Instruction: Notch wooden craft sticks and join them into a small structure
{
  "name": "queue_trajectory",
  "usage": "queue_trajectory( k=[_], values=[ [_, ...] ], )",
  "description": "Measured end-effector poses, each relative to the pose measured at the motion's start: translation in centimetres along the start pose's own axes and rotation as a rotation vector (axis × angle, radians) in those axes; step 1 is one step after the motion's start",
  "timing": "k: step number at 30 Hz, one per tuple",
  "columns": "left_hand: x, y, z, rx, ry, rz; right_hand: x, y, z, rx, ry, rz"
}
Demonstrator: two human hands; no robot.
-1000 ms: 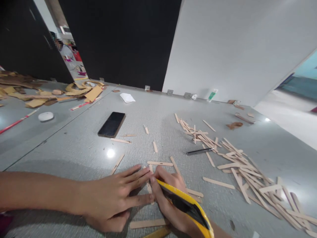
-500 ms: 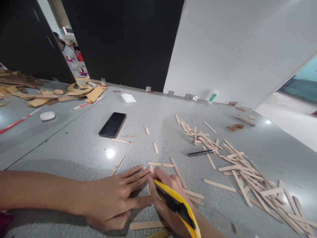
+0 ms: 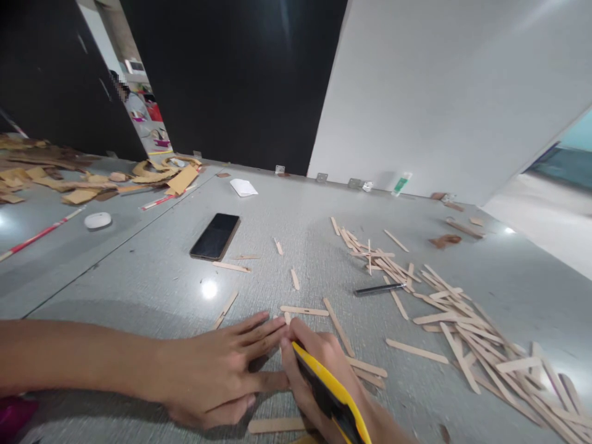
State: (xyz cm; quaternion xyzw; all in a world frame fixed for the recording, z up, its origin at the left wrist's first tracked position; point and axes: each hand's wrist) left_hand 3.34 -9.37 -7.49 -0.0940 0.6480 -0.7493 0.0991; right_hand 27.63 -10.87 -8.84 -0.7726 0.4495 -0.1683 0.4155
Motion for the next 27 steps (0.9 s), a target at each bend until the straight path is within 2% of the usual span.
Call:
queue_trajectory(
  k=[3,8,16,19,24,27],
  values=[
    [0.0,-0.1,0.0,-0.042,0.004,0.021,-0.3,-0.4,-0.5,0.026,-0.036,-0.078],
    [0.0,0.0,0.0,-0.063,0.007,0.049,-0.5,-0.4,-0.7,0.017,-0.081,-0.08],
    [0.0,0.3,0.0,-0.051,-0.008,-0.003,-0.3,-0.7,-0.4,0.032,0.002,-0.142],
    [0.0,0.3,0.0,-0.043,-0.009,-0.008,-0.3,-1.0,-0.8,0.042,-0.007,-0.129],
    [0.1,0.2,0.0,-0.021,-0.009,-0.018,-0.1,-1.2,-1.4,0.026,-0.029,-0.016],
    [0.1,0.0,0.0,0.007,-0.002,-0.027,0.1,-1.1,-1.3,0.038,0.003,0.001]
  ],
)
Point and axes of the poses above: each hand's wrist, its own x-axis away from the middle knuckle, its own y-axis out of the palm, z = x × y, and after that the axes turned 10 degrees about -z, right-handed
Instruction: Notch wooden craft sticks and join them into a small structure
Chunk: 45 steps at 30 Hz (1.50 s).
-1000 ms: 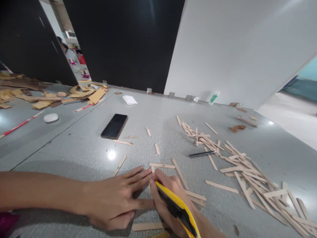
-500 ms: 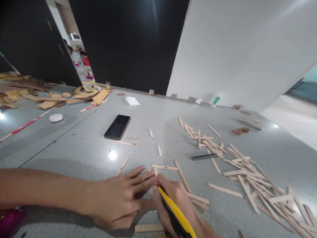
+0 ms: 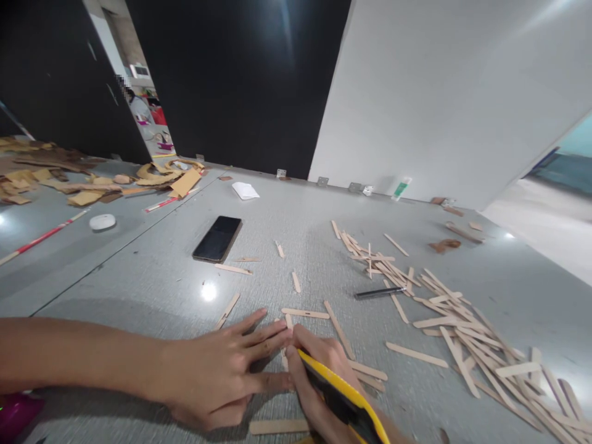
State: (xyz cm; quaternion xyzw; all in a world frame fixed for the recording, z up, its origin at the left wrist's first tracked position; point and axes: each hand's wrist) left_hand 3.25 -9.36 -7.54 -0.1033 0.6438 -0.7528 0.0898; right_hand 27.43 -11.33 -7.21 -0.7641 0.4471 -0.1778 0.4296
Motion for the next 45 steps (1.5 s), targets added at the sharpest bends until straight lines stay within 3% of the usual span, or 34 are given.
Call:
queue_trajectory(
  k=[5,24,33,41,45],
  values=[
    [0.0,-0.2,0.0,0.027,0.015,0.017,0.4,0.0,0.2,0.013,0.112,0.036],
    [0.1,0.0,-0.1,-0.022,0.008,0.028,-0.2,1.3,0.6,0.005,0.066,0.023],
    [0.0,0.3,-0.2,-0.004,0.003,0.04,-0.6,0.3,0.3,0.031,0.018,-0.093],
    [0.0,0.3,-0.1,0.009,-0.017,0.022,-0.6,-0.8,-0.3,-0.021,-0.129,0.025],
    [0.0,0.2,0.0,0.014,-0.017,0.02,-0.3,-0.9,-0.4,0.059,-0.11,0.084]
  ],
)
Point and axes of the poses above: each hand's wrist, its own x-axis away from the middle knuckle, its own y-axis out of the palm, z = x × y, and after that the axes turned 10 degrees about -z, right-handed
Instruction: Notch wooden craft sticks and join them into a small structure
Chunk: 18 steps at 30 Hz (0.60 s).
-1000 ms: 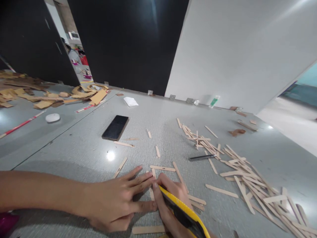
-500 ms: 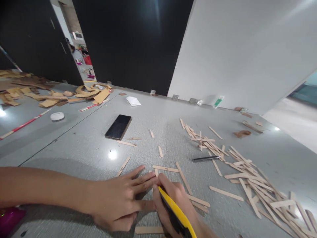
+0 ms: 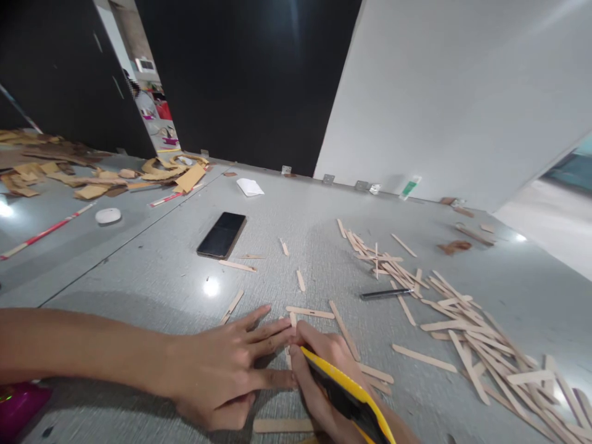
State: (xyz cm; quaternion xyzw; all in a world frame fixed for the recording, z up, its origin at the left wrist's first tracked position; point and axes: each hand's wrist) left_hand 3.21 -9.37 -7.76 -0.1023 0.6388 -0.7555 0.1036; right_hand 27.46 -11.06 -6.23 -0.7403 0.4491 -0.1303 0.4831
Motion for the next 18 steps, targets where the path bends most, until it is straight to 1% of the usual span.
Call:
queue_trajectory(
  k=[5,10,12,16,18],
  values=[
    [0.06,-0.25,-0.02,0.04,0.014,-0.014,-0.03,0.43,0.14,0.0,0.074,-0.046],
    [0.04,-0.23,-0.05,0.035,0.031,-0.024,-0.2,0.5,0.01,-0.02,0.15,-0.087],
    [0.0,-0.18,-0.01,0.028,0.034,-0.016,-0.02,0.42,0.03,-0.034,0.175,-0.082],
    [-0.12,-0.11,0.02,0.027,0.02,-0.001,0.38,0.51,0.3,-0.08,0.253,-0.021],
    [-0.14,-0.08,-0.01,0.032,0.022,0.006,0.36,0.64,0.34,-0.067,0.255,-0.021]
  ],
)
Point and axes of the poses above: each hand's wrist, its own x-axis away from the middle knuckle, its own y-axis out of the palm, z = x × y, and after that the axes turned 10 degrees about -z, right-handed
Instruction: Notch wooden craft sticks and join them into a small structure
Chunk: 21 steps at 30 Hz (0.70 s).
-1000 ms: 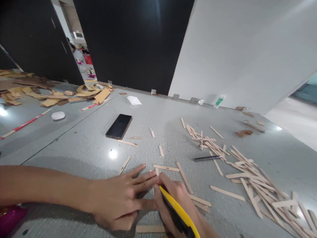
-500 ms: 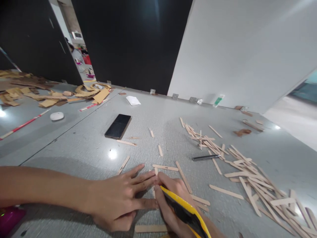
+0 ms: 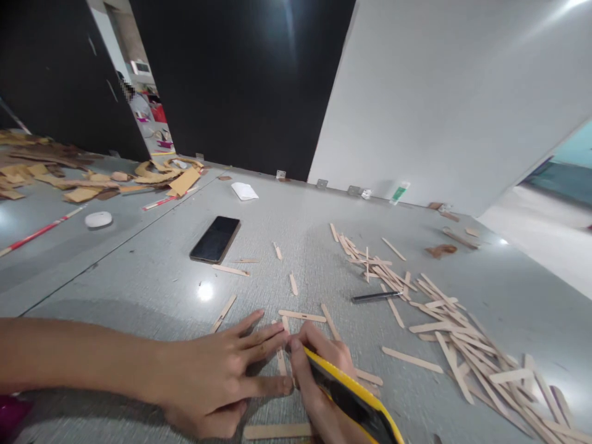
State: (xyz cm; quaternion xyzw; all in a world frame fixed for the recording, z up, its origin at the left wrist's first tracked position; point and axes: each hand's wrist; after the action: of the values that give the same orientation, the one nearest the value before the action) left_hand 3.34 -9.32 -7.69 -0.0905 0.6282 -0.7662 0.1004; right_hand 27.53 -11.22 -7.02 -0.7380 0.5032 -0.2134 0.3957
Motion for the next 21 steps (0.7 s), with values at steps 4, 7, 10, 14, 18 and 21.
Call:
queue_trajectory(
  k=[4,7,10,14,18,21],
  values=[
    [0.03,0.12,-0.08,0.018,0.008,0.011,-0.29,0.17,-0.14,0.03,-0.03,-0.052],
    [0.02,0.24,-0.1,0.033,0.008,0.009,-0.43,0.21,-0.16,0.023,-0.043,-0.043],
    [0.01,0.33,-0.09,0.034,0.007,0.005,-0.49,0.24,-0.12,0.007,-0.059,-0.033],
    [0.07,0.35,-0.12,0.037,0.008,0.004,-0.54,0.3,-0.04,0.008,-0.062,-0.034],
    [0.09,0.31,-0.22,0.034,-0.003,0.008,-0.48,0.35,-0.05,0.015,-0.065,-0.049],
    [0.04,0.28,-0.26,0.037,-0.002,0.008,-0.32,0.5,-0.18,-0.011,-0.09,-0.032]
  ],
)
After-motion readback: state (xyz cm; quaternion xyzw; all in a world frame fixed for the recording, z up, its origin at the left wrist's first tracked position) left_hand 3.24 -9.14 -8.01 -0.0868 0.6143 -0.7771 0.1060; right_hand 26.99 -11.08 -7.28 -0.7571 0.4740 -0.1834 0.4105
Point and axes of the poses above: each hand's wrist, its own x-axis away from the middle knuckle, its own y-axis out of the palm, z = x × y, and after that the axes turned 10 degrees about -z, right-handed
